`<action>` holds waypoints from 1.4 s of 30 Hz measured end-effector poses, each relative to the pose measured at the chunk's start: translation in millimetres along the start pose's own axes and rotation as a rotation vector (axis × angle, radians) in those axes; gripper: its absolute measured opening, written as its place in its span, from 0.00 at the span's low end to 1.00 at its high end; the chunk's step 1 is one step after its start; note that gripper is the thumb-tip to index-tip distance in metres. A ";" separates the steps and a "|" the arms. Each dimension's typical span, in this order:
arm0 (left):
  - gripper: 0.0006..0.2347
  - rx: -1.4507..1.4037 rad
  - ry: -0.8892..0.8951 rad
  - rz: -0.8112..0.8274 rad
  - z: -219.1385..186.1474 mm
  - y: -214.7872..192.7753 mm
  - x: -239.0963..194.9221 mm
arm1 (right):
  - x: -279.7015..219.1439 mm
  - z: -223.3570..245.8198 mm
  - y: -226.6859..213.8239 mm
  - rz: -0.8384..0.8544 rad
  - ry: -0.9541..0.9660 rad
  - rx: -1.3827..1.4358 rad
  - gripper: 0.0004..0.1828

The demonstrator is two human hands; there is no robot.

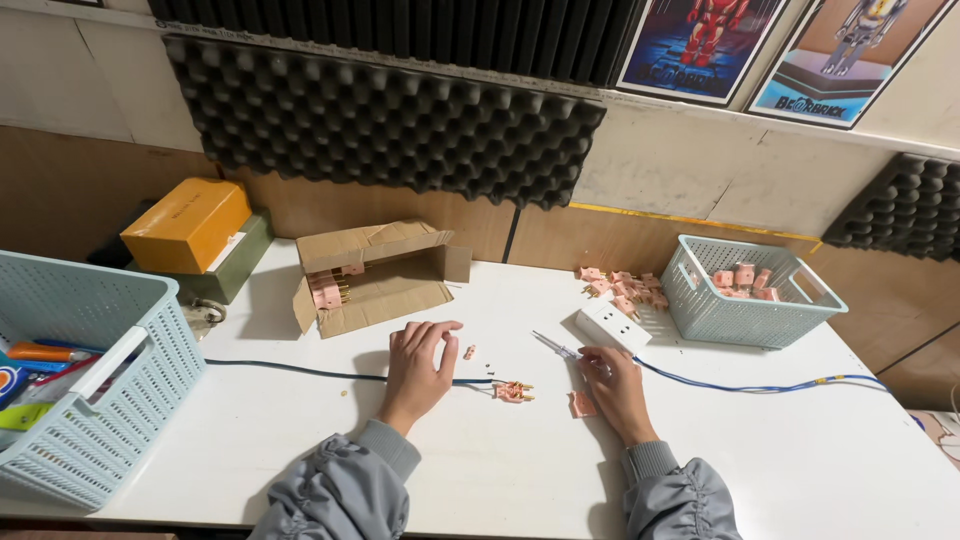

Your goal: The person assembles a power plug by inserting wires into the plug base, securing them with a screwdriver, and closing the plug casing.

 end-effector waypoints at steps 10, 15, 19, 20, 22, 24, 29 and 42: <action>0.14 0.015 0.217 0.308 -51.5 36.3 -9.6 | -17.4 98.9 9.6 0.027 -0.429 -0.091 0.09; 0.11 -0.012 0.409 0.350 -57.4 43.7 -4.2 | -24.3 125.6 37.7 0.258 -0.615 -0.182 0.11; 0.10 -0.099 0.321 0.385 -41.9 47.1 5.3 | -18.8 131.7 34.7 0.298 -0.611 -0.165 0.10; 0.10 -0.110 0.329 0.367 -42.1 47.6 4.0 | -21.4 130.5 34.0 0.288 -0.609 -0.166 0.10; 0.09 -0.124 0.330 0.357 -38.9 54.2 -0.2 | -25.0 129.9 31.9 0.286 -0.599 -0.165 0.10; 0.09 -0.141 0.302 0.366 -33.2 62.0 -2.1 | -25.0 134.4 30.1 0.339 -0.593 -0.149 0.10; 0.10 -0.140 0.314 0.371 -44.5 52.9 -1.0 | -24.5 129.5 39.8 0.339 -0.584 -0.130 0.25; 0.12 -0.146 0.095 0.409 -49.2 55.9 0.0 | -29.8 128.9 29.1 0.182 -0.495 -0.010 0.15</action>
Point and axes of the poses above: each hand's wrist, its own x-axis towards the middle knuckle, its own y-axis out of the palm, z = x × y, the point moved 6 cm from there along x, towards the middle knuckle, and after that the axes turned 5 degrees about -y, right-handed, at the moved point
